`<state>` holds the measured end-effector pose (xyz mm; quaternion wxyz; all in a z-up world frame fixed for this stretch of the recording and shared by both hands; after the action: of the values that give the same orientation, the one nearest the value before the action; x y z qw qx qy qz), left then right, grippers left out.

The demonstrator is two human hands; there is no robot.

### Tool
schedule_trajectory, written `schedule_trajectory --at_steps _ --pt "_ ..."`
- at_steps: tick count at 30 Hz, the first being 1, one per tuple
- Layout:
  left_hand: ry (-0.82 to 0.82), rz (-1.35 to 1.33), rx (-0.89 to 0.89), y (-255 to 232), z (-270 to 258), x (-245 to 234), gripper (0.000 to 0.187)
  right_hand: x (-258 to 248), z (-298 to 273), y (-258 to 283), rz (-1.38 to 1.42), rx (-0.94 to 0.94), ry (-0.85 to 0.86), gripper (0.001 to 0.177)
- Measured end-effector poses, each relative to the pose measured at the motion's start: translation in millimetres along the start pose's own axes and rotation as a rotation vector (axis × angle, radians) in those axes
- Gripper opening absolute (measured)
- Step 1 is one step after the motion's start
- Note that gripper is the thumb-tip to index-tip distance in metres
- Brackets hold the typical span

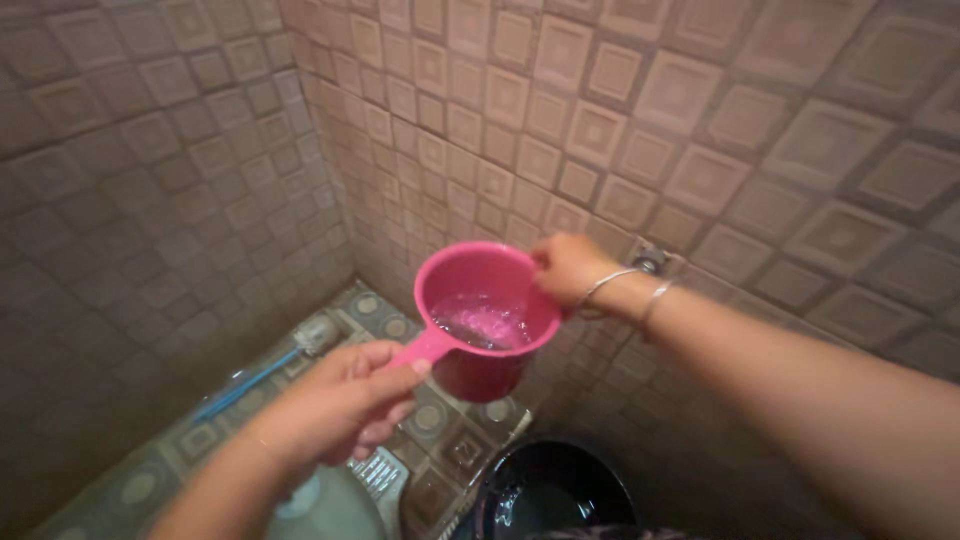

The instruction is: The person wipes the tiled bathroom wall by hand using a piece of cloth while repeatedly dipping it into a pink plastic mug of water.

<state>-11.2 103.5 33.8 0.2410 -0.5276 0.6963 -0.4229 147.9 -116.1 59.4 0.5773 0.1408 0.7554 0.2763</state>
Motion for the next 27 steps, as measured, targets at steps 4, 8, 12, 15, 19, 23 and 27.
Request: schedule_trajectory --at_steps 4,8,12,15,19,23,27 --pt "0.066 -0.051 -0.238 2 -3 16 0.041 -38 -22 20 0.059 -0.181 -0.119 0.035" --pt "-0.022 0.092 -0.173 -16 13 36 0.039 -84 -58 62 -0.310 -0.466 -0.503 0.024" --pt "-0.084 0.262 -0.152 -22 8 68 0.030 -79 -62 71 -0.198 -0.436 -0.412 0.023" --pt "-0.054 0.224 -0.181 -23 -1 86 0.026 -11 -56 49 -0.317 -0.252 0.004 0.026" --pt "0.016 0.408 -0.152 -23 1 117 0.028 40 -99 -3 -0.308 -0.071 0.236 0.061" --pt "0.101 0.408 -0.153 8 3 170 0.024 61 -148 -79 -0.290 0.169 0.347 0.099" --pt "0.164 0.517 -0.122 20 13 222 0.024 62 -189 -143 -0.228 0.142 0.250 0.090"
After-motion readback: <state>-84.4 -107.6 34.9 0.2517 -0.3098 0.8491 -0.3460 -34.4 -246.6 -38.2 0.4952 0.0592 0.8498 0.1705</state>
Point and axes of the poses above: each hand's wrist, its own z-axis towards the middle knuckle, its own x-axis out of the palm, y = z × x, the point moved 10 cm from there along z, towards the middle knuckle, and after that the axes turned 6 degrees about -x, right-handed, at the moved point
